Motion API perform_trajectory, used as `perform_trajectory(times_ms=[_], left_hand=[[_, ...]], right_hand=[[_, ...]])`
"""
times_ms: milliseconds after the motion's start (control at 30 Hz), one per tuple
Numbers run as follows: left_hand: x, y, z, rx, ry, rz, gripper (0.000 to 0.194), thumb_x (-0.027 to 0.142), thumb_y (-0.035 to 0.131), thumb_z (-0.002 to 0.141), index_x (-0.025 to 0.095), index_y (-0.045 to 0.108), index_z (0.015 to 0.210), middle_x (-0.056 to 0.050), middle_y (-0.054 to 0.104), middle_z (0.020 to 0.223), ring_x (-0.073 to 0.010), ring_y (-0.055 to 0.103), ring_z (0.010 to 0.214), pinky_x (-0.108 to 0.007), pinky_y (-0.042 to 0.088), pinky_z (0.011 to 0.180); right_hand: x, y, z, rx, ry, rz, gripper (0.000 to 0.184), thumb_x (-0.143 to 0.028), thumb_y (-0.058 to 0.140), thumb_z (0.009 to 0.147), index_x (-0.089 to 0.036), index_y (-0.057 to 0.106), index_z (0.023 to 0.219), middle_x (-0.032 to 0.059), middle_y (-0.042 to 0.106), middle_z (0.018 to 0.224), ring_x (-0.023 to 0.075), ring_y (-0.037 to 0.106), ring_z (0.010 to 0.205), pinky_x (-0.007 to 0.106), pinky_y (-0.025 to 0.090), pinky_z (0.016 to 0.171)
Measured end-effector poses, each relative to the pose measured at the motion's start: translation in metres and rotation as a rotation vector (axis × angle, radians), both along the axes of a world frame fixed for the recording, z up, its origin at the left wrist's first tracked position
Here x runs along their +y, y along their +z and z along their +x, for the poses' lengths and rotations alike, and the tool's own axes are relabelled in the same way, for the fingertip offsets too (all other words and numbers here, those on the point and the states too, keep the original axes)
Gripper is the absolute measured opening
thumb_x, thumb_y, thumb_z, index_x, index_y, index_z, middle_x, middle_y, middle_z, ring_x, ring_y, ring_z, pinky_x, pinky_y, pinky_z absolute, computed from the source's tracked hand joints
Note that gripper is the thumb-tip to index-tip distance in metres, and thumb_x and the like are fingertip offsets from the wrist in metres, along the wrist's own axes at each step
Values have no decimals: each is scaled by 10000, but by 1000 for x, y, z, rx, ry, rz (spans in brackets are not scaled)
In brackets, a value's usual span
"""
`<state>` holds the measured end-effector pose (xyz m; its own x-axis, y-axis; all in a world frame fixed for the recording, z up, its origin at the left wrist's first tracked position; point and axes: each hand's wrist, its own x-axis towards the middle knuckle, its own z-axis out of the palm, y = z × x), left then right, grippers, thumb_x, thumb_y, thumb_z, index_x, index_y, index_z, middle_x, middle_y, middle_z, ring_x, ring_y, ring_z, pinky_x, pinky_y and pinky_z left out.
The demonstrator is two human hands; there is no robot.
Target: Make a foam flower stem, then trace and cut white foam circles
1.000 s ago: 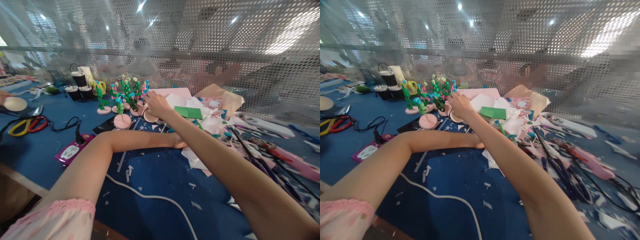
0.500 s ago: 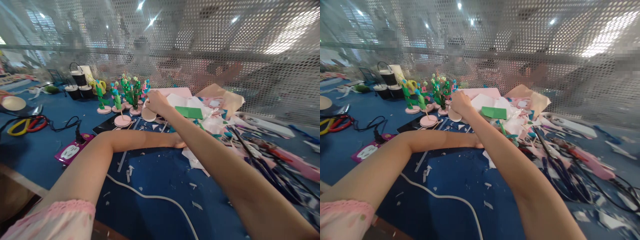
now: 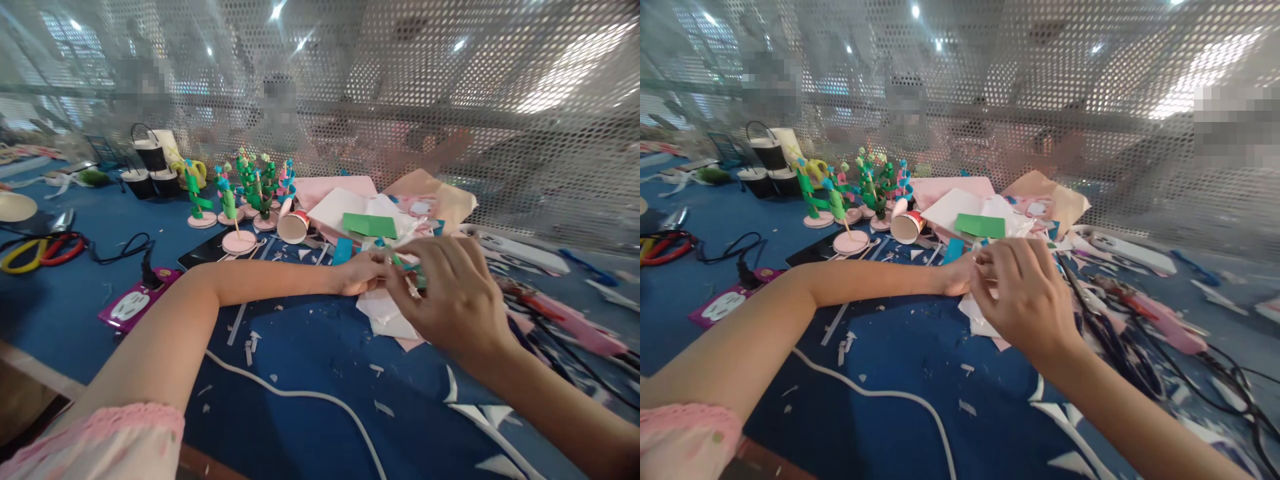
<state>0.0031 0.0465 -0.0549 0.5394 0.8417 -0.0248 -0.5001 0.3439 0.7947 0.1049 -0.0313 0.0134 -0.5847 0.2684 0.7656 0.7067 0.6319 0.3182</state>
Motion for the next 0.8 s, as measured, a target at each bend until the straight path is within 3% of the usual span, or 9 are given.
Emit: perform_trajectory(times_ms=[67,200,333,467,667,733,800], left_hand=[[-1,2,0,11,-16,-6,95,27,666,651,102,608,658,7,623,616,-82,597,645,-297,453,852],[-1,5,-1,17,-44,-7,82,15,650,672,92,622,667,-2,646,639,-81,607,642,-326,429,919],[-3,6,-1,-9,11,-8,86,31,670,670,100,622,686,3,653,649,-89,625,654,-352,428,930],[-6,6,-2,-34,36,4,149,70,742,597,98,626,687,4,660,641,-98,639,659,-318,450,900],[-5,4,0,-45,24,18,209,85,775,539,104,657,711,5,681,676,-101,647,674,-306,432,892],[-5,3,0,-33,20,18,226,89,784,525,103,660,714,3,681,681,-103,644,678,-314,426,896],[-4,3,-2,-4,11,22,214,99,783,533,98,656,706,-1,674,664,-99,634,665,-323,421,902]], right_hand=[[0,-15,21,39,-43,34,122,-264,501,814,-199,492,917,111,613,787,261,587,751,444,473,723],[5,-43,48,201,-177,105,355,-452,601,725,-230,459,963,185,583,901,330,570,809,487,452,682],[7,-58,58,123,-250,-76,288,-515,500,789,-242,412,762,99,526,667,279,537,647,425,442,595],[3,-67,58,94,-202,-246,273,-427,408,878,-221,422,699,58,533,601,229,546,595,342,423,561],[3,-72,58,134,-192,-330,278,-421,423,880,-226,439,683,25,536,553,206,550,525,313,395,502],[3,-70,58,169,-185,-303,236,-413,462,859,-227,452,714,43,555,591,216,559,559,329,421,527],[0,-65,57,203,-162,-180,164,-377,526,818,-224,475,787,87,584,677,250,582,651,371,456,601]])
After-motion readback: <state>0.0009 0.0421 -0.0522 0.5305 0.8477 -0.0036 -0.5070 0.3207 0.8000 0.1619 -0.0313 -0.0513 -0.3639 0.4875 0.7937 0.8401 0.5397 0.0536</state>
